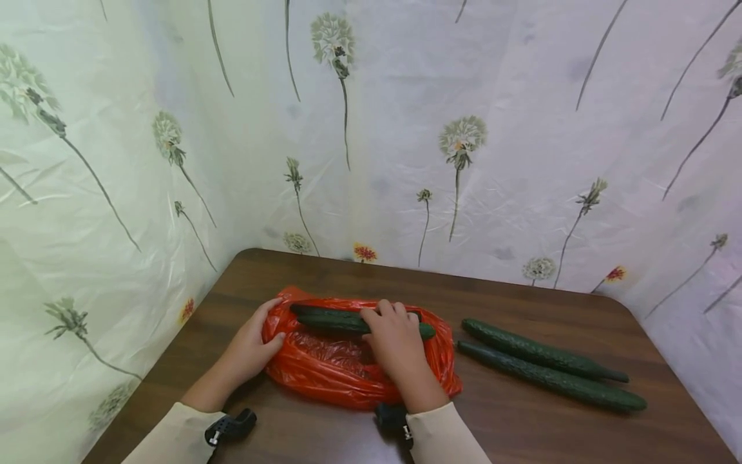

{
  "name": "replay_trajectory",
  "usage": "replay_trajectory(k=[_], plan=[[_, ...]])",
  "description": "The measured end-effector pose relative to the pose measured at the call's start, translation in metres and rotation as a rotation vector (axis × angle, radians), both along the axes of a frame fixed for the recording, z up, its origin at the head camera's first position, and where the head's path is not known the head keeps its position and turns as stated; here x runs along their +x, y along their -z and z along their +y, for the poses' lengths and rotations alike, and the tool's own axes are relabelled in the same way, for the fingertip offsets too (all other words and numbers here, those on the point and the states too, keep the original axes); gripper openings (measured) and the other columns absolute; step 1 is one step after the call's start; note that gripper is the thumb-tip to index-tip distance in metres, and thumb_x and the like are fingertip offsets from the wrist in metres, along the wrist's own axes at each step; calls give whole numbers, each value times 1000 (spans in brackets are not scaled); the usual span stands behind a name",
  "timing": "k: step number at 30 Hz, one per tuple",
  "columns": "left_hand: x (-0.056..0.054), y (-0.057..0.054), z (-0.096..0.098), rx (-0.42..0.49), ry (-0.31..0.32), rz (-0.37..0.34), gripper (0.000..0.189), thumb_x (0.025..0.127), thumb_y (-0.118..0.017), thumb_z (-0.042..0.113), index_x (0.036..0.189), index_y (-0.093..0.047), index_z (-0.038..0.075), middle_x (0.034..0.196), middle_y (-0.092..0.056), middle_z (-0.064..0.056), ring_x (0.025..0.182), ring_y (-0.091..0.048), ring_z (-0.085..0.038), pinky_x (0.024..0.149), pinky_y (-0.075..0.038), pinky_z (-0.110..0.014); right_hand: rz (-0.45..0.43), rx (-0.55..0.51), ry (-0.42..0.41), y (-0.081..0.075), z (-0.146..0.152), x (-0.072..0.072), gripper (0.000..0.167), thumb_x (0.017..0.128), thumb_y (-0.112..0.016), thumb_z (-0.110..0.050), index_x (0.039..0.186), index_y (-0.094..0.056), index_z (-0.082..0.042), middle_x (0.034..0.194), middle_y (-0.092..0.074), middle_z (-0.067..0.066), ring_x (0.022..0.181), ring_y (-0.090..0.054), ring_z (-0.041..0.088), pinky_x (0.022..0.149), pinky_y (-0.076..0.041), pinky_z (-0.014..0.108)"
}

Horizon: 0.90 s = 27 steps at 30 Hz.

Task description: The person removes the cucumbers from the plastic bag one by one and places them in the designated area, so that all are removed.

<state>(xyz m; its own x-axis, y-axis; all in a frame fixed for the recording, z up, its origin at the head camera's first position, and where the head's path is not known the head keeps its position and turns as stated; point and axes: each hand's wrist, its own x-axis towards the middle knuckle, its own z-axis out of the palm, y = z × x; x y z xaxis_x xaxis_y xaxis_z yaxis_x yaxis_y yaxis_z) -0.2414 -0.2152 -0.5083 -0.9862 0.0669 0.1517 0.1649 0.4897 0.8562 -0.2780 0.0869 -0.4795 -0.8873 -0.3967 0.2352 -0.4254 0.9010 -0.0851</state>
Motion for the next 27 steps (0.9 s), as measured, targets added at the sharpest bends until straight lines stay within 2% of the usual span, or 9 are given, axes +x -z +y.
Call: replay_trajectory(k=[6,18,27], plan=[[-1,0,0,-21,-7,-4,73,96,-70,12,160,-36,26,157,-48,-13,138,-53,-35,112,-46,-58,28,-25,1,-6,13,5,48,87,-85,-36,132,-69,-29,117,-62,2,104,-52,27,84,-46,49],[4,1,-1,-55,-16,6,73,96,-70,12,160,-36,23,158,-47,-14,142,-49,-38,115,-42,-61,58,-36,9,-1,32,12,47,87,-86,-34,130,-70,-26,112,-60,2,99,-52,26,80,-48,50],[1,-1,3,-42,-7,-1,73,96,-70,12,160,-36,23,158,-47,-14,140,-52,-36,112,-45,-60,88,-65,37,-4,55,14,46,85,-88,-30,128,-72,-24,113,-61,5,102,-54,30,82,-47,53]])
